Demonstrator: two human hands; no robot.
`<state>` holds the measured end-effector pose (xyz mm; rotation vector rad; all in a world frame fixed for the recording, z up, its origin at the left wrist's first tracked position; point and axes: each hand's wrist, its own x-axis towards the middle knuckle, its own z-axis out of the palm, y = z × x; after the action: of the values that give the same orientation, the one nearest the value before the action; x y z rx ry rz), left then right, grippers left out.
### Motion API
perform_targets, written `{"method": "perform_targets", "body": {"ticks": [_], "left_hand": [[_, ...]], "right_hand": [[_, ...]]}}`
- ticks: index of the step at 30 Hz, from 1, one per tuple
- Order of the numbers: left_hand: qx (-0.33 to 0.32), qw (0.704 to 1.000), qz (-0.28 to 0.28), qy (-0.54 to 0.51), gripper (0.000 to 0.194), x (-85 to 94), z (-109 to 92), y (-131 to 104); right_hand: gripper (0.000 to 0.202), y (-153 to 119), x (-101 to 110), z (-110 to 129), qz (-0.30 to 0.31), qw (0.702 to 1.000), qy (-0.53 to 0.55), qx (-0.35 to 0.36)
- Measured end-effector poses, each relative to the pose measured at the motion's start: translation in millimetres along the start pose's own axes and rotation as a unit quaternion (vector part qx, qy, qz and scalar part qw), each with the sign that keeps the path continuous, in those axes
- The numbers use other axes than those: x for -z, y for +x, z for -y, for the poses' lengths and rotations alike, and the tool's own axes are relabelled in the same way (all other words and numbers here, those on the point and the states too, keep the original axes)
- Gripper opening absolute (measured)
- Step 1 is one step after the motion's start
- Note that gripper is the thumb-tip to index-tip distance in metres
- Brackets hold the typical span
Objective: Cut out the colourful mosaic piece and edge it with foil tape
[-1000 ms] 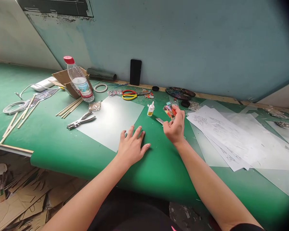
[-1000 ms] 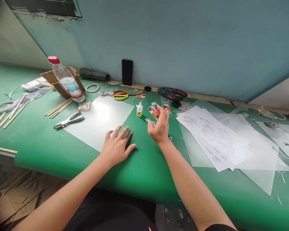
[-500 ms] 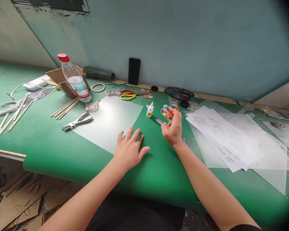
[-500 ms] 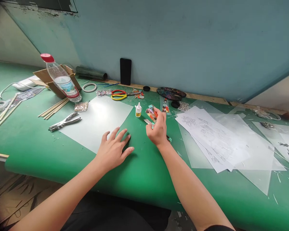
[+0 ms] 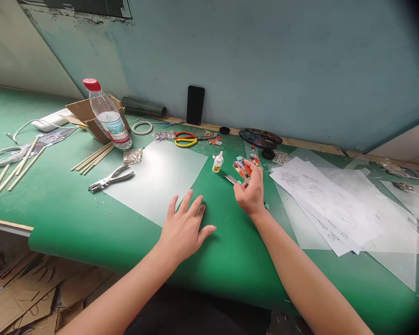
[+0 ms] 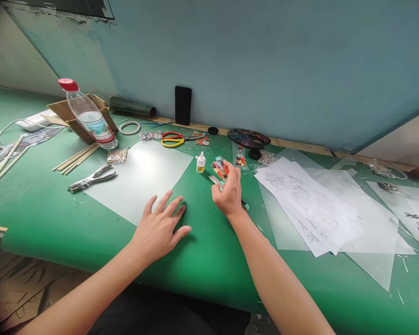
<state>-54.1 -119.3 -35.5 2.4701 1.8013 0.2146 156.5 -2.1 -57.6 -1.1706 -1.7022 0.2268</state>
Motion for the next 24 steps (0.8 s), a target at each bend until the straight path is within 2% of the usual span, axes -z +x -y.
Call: {"method": "perform_targets", "body": {"ticks": [3, 6, 8, 11, 13, 15, 17, 21, 24], "left_hand": [[0.018, 1.000, -0.010, 0.001, 0.049, -0.5, 6, -8], [0.031, 0.999, -0.021, -0.008, 0.046, -5.2, 5, 11], [0.014, 1.000, -0.015, -0.020, 0.050, -7.8, 4, 17], [-0.029, 0.999, -0.003, -0.026, 0.047, -7.1, 9, 4], [0.001, 1.000, -0.011, -0.008, 0.043, -4.5, 12, -5], [0.053, 0.998, -0.033, 0.013, 0.047, -4.3, 7, -4], [0.057, 0.998, -0.038, -0.003, 0.053, -9.2, -12, 5], [-0.087, 0.991, -0.020, -0.097, 0.063, -26.7, -55, 8], [-0.169, 0.960, -0.069, -0.213, 0.042, -29.9, -58, -5]], "right_hand": [[0.071, 0, 0, 0, 0.002, 1.000, 0.004, -0.006], [0.070, 0, 0, 0, 0.001, 1.000, 0.005, -0.008], [0.069, 1, 0, 1, 0.000, 1.000, 0.007, -0.010], [0.069, 2, 1, 0, -0.002, 1.000, 0.015, -0.015], [0.069, 3, 1, -2, 0.000, 1.000, 0.021, -0.020], [0.069, 3, 0, -2, 0.000, 1.000, 0.021, -0.023], [0.068, 4, 0, -2, -0.003, 1.000, 0.016, -0.022], [0.063, 5, 3, 0, 0.003, 1.000, 0.024, -0.010], [0.052, 5, 6, 2, 0.028, 0.997, 0.066, 0.019]]}}
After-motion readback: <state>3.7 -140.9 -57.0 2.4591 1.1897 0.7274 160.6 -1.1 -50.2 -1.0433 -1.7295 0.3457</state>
